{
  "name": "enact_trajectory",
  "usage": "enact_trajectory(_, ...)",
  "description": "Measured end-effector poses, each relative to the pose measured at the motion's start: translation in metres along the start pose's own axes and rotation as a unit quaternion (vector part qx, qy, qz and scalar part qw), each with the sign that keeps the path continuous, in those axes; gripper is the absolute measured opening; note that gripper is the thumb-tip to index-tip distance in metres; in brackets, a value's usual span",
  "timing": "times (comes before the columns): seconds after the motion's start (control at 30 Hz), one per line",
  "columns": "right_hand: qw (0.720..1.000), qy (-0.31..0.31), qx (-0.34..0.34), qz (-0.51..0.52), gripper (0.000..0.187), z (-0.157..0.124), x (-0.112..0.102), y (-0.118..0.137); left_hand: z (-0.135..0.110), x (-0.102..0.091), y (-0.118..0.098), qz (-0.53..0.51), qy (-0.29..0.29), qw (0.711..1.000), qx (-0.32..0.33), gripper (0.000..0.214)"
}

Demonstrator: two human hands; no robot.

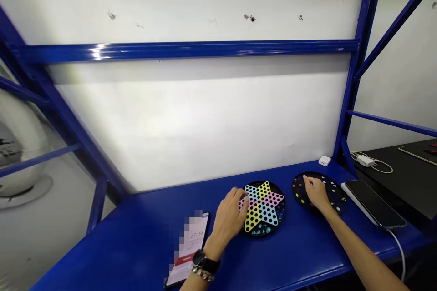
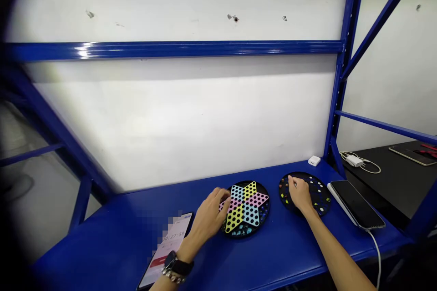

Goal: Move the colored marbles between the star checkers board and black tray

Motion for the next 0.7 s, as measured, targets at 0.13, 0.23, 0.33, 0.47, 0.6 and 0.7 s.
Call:
enact_trajectory(0.13,0.949,0.026,-0.046,-0.31,0.034,0.005,-0.01,-0.02,-0.031,0.01,0.046,0.052,0.027,0.994,-0.094,0.022)
enact_trajectory(0.23,0.924,-0.011,-0.084,-0.373,0.027,-0.002,-0.003,-0.012,-0.042,0.018,0.044,0.064,0.036,0.993,-0.087,0.024)
enact_trajectory(0.33,0.931,-0.008,-0.108,-0.35,0.028,-0.01,0.009,0.0,-0.044,0.021,0.031,0.105,0.045,0.989,-0.091,0.029)
enact_trajectory(0.47,0.943,0.012,-0.119,-0.309,0.028,-0.016,0.016,0.004,-0.041,0.023,0.019,0.177,0.059,0.977,-0.099,0.033)
enact_trajectory(0.6,0.945,0.004,-0.124,-0.303,0.025,-0.018,0.015,0.007,-0.037,0.031,0.018,0.192,0.078,0.973,-0.105,0.037)
enact_trajectory(0.7,0.944,-0.011,-0.144,-0.296,0.024,-0.026,0.016,0.021,-0.032,0.039,0.018,0.181,0.078,0.975,-0.102,0.038)
Point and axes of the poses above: each hand's wrist, its own z-axis towards the middle knuckle, its own x-axis out of the palm, y = z × x, the point moved 5 cm from there along z, towards the middle knuckle, and after that the axes turned 6 degrees about -z, right-handed, at the moved point
